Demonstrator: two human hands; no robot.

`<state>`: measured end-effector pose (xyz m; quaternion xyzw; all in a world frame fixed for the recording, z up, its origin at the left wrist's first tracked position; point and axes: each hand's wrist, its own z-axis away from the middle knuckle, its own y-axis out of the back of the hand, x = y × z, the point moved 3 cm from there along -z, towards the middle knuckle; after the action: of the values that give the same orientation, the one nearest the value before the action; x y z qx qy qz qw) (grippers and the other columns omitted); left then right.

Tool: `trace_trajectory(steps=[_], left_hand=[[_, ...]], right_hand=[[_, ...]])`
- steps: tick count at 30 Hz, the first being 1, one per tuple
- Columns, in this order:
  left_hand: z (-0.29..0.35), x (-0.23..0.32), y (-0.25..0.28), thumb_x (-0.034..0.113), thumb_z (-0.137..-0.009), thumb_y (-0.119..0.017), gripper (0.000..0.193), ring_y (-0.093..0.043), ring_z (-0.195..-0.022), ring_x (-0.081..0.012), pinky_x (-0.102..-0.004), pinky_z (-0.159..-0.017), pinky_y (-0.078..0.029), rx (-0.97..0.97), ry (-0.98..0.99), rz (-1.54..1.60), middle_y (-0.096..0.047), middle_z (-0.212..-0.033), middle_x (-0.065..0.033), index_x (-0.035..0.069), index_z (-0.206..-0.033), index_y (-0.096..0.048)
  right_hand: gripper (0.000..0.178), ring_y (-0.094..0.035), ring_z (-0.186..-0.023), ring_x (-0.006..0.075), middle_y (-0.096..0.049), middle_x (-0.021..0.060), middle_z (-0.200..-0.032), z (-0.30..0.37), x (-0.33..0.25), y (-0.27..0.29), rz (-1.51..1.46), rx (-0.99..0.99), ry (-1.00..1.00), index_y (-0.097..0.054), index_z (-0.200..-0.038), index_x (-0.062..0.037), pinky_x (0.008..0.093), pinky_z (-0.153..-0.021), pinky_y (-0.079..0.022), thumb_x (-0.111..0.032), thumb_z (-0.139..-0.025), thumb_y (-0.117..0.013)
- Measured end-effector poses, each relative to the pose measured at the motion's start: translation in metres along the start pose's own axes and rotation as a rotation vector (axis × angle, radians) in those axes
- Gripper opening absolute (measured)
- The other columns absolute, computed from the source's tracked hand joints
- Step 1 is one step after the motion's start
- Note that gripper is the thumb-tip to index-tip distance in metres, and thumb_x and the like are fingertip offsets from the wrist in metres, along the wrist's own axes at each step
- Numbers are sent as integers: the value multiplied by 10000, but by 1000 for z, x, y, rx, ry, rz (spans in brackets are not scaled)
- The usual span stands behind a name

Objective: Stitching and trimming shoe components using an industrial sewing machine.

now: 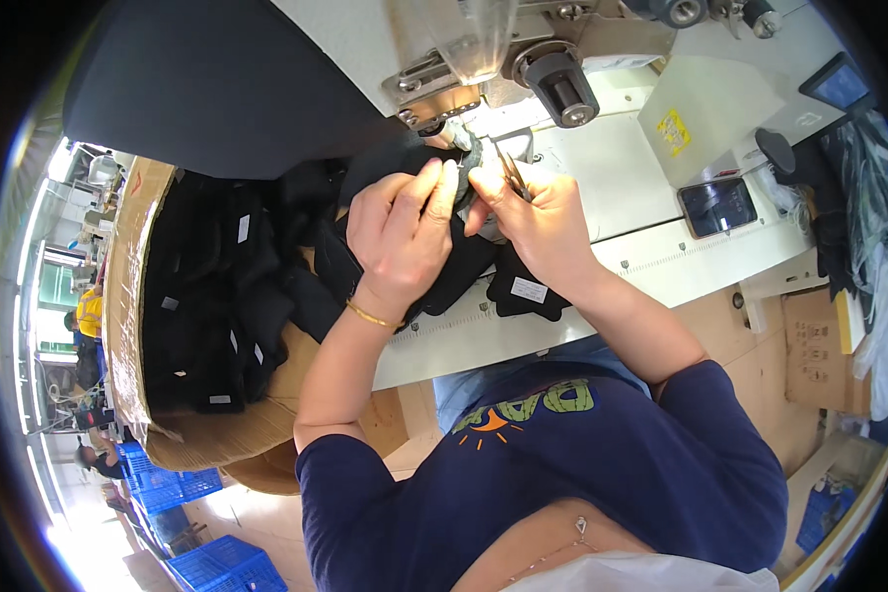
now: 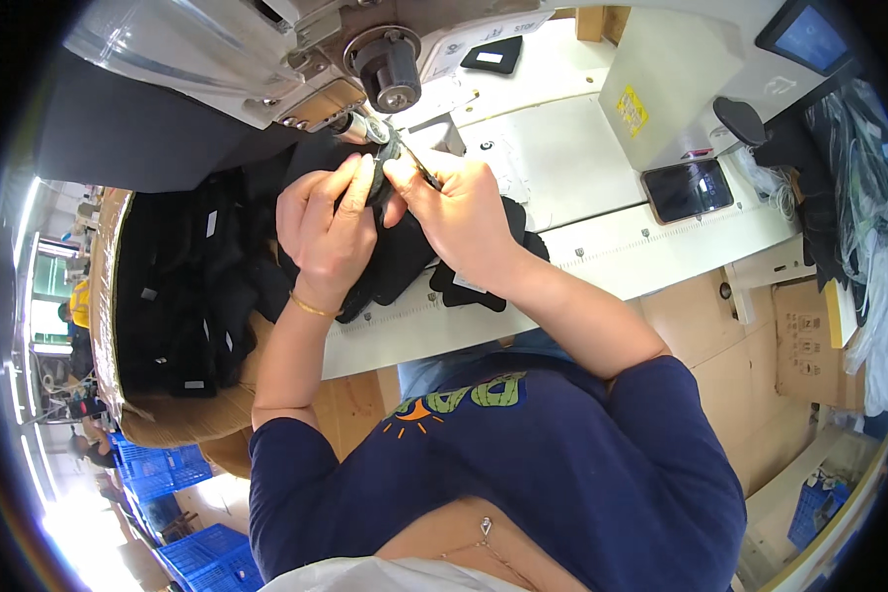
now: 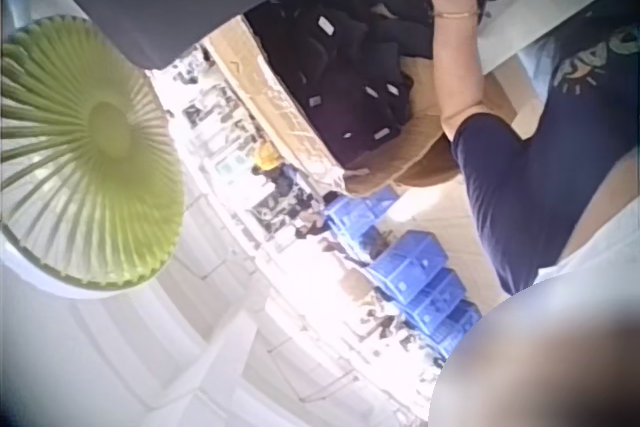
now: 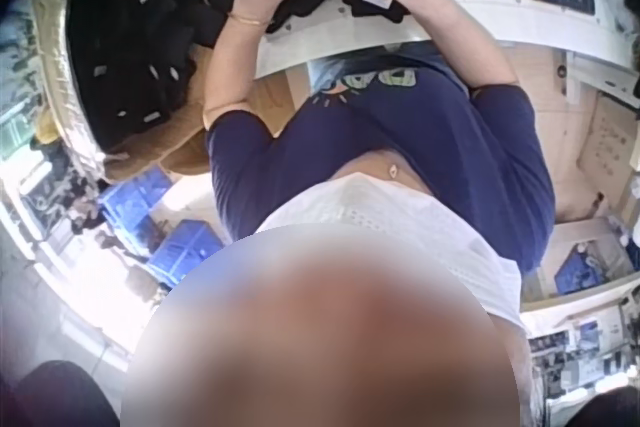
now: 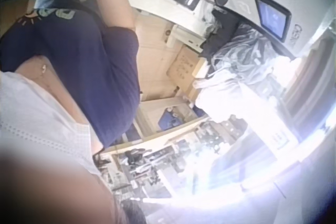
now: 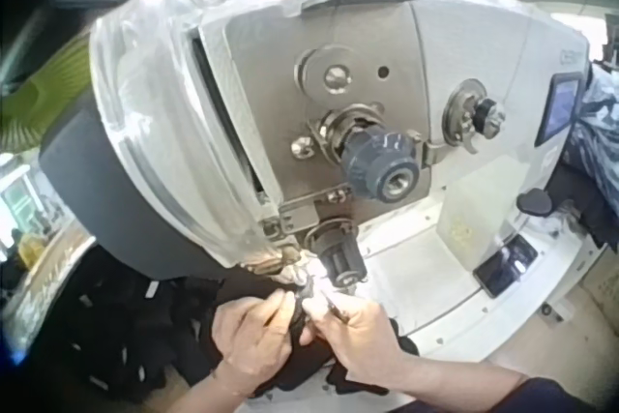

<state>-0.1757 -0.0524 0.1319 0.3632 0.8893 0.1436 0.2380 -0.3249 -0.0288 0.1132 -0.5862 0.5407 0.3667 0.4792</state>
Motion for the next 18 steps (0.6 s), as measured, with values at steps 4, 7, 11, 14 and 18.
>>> trace_trajectory(steps=[4, 7, 11, 14, 18], left_hand=[[-18, 19, 6, 107, -696, -700, 258, -625, -815, -222, -337, -719, -494, -42, -13, -38, -662, -946, -88, -12, -924, -686], [-22, 23, 1, 148, -718, -699, 264, -618, -838, -224, -349, -727, -493, -59, 15, -58, -648, -930, -83, -4, -932, -677], [-28, 24, -2, 195, -749, -690, 257, -602, -860, -226, -356, -761, -483, -140, 50, -112, -619, -919, -78, 13, -926, -651], [-23, 23, -4, 201, -778, -674, 273, -591, -884, -236, -368, -782, -472, -174, 68, -155, -592, -958, -77, 17, -975, -631], [-16, 32, 9, 114, -786, -671, 297, -573, -905, -274, -397, -776, -465, -351, 176, -350, -545, -1027, -107, 17, -1055, -593]], right_hand=[[271, -439, -534, 20, -591, -13, -589, -2, 3, 10, -116, -15, -80, -673, -755, -1, 224, -475, -320, -144, -967, -585], [259, -383, -506, 7, -576, -19, -588, -3, 7, 10, -163, -25, -129, -661, -738, -5, 217, -457, -260, -123, -959, -597], [267, -425, -538, 8, -599, -7, -605, -3, 1, 7, -159, -12, -81, -652, -732, -6, 216, -468, -301, -137, -959, -600], [257, -455, -567, 8, -619, 5, -619, -2, 2, 5, -126, 3, -82, -651, -743, 3, 217, -482, -329, -135, -954, -598], [265, -456, -570, 10, -628, 9, -617, -1, 2, 6, -128, 14, -97, -656, -730, 0, 212, -494, -332, -140, -947, -598]])
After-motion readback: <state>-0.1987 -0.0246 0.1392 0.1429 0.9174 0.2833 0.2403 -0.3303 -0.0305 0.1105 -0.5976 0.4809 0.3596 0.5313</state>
